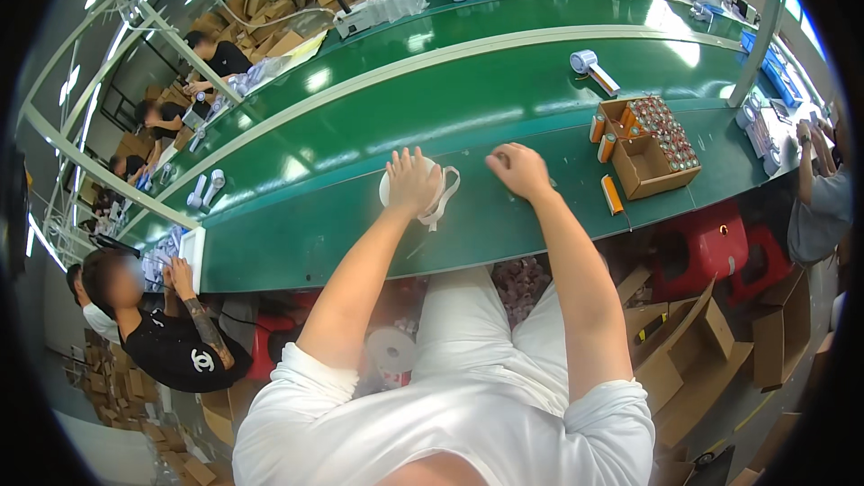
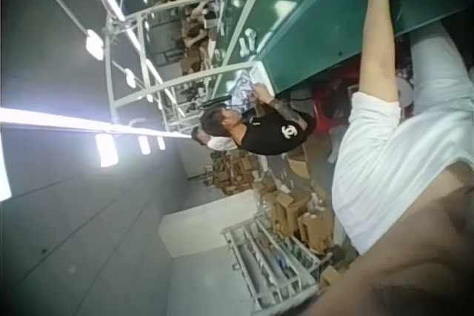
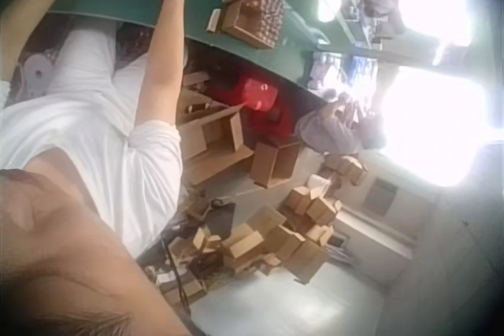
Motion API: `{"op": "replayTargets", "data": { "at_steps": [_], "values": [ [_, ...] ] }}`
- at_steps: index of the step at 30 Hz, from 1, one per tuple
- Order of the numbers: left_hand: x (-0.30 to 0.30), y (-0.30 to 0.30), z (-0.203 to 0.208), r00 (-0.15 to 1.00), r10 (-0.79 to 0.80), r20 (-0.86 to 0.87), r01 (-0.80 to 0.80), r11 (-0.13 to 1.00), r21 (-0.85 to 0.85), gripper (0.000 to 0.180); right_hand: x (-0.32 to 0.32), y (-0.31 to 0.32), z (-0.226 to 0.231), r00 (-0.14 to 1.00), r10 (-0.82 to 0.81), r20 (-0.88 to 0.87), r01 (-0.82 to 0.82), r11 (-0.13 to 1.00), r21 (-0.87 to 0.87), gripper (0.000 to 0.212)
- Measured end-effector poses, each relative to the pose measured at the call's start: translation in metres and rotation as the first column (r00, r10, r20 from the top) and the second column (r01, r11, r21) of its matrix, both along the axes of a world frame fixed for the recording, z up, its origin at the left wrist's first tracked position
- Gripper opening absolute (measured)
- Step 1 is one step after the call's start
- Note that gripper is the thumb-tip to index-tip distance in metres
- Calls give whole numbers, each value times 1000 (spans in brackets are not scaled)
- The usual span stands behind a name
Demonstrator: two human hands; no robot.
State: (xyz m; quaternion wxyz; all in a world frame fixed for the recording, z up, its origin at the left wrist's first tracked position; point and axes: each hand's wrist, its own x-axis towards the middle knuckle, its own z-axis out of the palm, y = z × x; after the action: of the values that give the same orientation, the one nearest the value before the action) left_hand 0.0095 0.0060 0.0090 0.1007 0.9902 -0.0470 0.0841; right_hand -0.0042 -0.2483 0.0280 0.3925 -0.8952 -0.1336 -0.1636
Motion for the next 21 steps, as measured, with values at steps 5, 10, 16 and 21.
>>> {"op": "replayTargets", "data": {
  "at_steps": [5,10,16,21],
  "values": [
    [-6,-8,10,1000,-21,2,21,999,36,85,22,52,-10,961,254,109,-237,960,-151,29],
    [-12,-10,20,998,20,-54,-18,999,37,103,29,72,-7,993,113,-41,-116,991,-65,18],
    [-12,-17,30,996,47,-73,-45,998,36,97,25,70,-13,986,95,136,-81,991,-104,16],
    [-11,-17,27,996,65,-65,-64,998,20,95,23,74,-22,967,57,248,-20,989,-149,13]
  ]
}}
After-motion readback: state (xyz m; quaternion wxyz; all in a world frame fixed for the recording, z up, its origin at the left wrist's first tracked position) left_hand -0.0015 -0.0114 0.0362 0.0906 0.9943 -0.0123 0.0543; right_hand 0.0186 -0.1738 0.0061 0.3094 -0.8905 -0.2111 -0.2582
